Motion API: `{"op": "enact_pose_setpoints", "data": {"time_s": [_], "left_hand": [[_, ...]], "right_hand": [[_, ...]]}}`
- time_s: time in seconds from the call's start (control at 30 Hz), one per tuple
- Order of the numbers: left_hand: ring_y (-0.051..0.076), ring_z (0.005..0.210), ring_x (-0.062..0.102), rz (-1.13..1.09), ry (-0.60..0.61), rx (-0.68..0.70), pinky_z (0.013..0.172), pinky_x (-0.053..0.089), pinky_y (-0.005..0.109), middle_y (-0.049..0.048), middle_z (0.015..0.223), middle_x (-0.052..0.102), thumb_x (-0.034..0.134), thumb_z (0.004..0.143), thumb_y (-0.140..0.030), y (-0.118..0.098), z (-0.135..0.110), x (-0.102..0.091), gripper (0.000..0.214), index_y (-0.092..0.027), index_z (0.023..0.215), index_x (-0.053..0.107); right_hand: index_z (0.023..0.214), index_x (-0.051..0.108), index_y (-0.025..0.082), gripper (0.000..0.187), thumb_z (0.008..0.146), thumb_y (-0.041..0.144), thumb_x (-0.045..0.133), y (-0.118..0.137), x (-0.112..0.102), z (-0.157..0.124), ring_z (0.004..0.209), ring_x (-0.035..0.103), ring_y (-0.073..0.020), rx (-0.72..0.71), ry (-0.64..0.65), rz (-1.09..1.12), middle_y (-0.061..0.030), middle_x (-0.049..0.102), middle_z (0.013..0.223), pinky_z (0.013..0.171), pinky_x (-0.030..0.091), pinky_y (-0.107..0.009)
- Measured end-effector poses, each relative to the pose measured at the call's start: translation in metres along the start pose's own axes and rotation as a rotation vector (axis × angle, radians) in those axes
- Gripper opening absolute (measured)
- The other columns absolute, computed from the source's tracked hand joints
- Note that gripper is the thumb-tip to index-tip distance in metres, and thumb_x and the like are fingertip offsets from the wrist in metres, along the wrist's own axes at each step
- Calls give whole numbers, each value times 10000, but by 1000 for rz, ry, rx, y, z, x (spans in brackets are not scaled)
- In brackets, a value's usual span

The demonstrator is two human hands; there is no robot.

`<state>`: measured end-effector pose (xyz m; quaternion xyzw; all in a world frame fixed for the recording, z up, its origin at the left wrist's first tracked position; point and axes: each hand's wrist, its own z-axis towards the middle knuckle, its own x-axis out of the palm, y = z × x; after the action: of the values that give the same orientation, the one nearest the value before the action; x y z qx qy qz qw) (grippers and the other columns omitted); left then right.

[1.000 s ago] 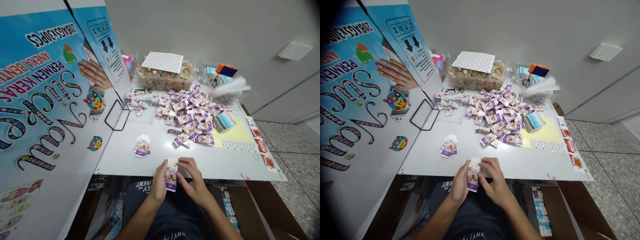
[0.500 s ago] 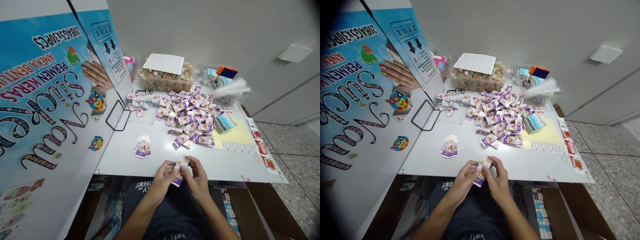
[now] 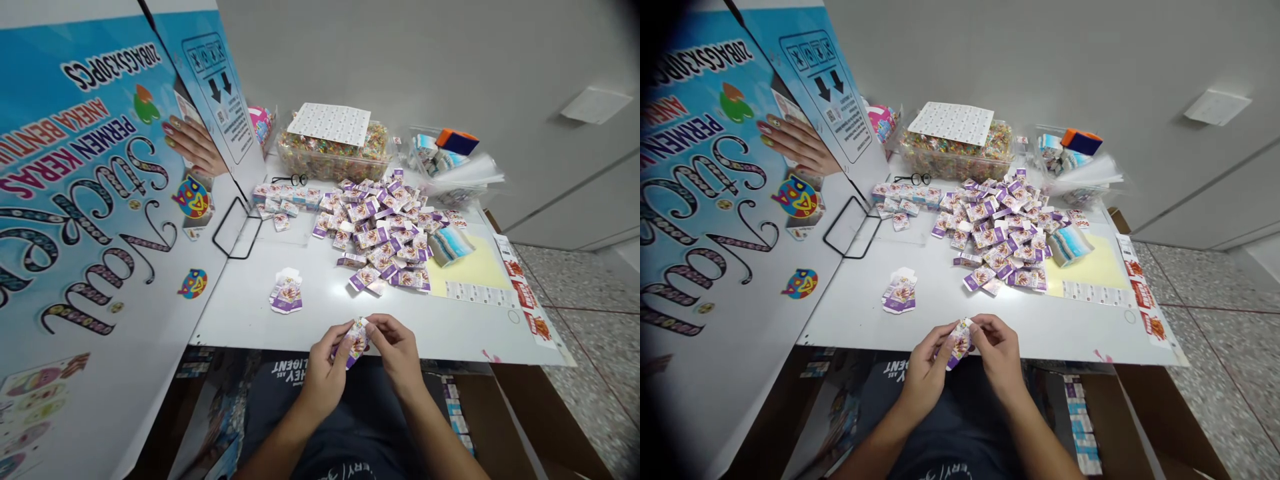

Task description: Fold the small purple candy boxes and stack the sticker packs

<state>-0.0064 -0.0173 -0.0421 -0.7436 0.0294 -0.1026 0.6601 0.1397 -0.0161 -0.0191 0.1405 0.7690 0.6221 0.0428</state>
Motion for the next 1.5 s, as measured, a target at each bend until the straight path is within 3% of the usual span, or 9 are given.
{"op": "enact_pose_setpoints", "data": {"time_s": [0.13,0.33,0.6,0.7,0.8,0.9,1.03,1.2,1.5], "left_hand": [[245,1215,653,69,5,77,1069,501,348,82,1316,698,587,977,-364,2,2,0,358,-216,1287,686],[219,1047,709,136,5,193,912,557,304,102,1179,752,531,1008,-304,3,2,-3,338,-192,1284,691],[206,984,709,173,-90,274,878,553,295,90,1082,761,514,1010,-292,-1,4,-4,311,-197,1221,722],[223,1055,704,220,-99,172,916,546,306,97,1155,754,488,1018,-337,1,3,-3,335,-185,1214,712],[195,827,721,278,-128,113,765,560,289,75,972,776,432,1032,-372,5,6,-6,367,-173,1234,666],[177,684,663,358,-303,204,691,532,291,43,820,727,437,1023,-362,8,19,-20,332,-166,1219,620],[288,1049,641,760,-589,357,939,486,419,145,1089,701,567,948,-341,7,49,-51,286,-150,1155,617],[419,1242,530,1127,-637,172,1004,406,561,235,1288,625,691,855,-406,5,75,-80,630,-97,1360,479],[374,1173,636,974,-758,223,1003,452,503,181,1278,692,743,830,-301,12,74,-85,631,-146,1367,449]], "right_hand": [[877,764,205,263,799,455,783,-6,-1,0,662,621,-168,1,-39,7,-33,742,764,636,533,-290],[828,802,222,184,820,403,772,-3,-1,-7,760,662,-207,-65,-27,-73,-44,758,797,722,542,-332],[1126,779,302,260,886,251,692,-16,7,-26,980,703,-278,-518,13,-357,-75,782,1095,909,539,-471],[1087,765,248,227,875,317,719,-20,10,-21,922,701,-254,-310,-14,-298,-83,769,1016,839,567,-404],[1092,689,243,303,837,392,754,-8,8,-3,867,704,-223,-101,-105,-34,-67,738,1008,776,584,-366],[1233,617,284,431,854,476,689,14,-2,17,1206,642,-276,-143,-87,280,-97,653,1319,1029,514,-485],[1226,658,287,382,867,414,682,26,-18,30,1388,502,-290,-168,-52,350,-81,587,1425,1175,381,-529],[1035,740,230,256,829,383,743,0,-22,21,1134,650,-278,-11,-135,260,-87,673,1233,994,541,-495],[930,758,193,279,755,400,822,-17,-24,11,796,628,-146,55,-232,273,-47,702,975,725,528,-282]]}}
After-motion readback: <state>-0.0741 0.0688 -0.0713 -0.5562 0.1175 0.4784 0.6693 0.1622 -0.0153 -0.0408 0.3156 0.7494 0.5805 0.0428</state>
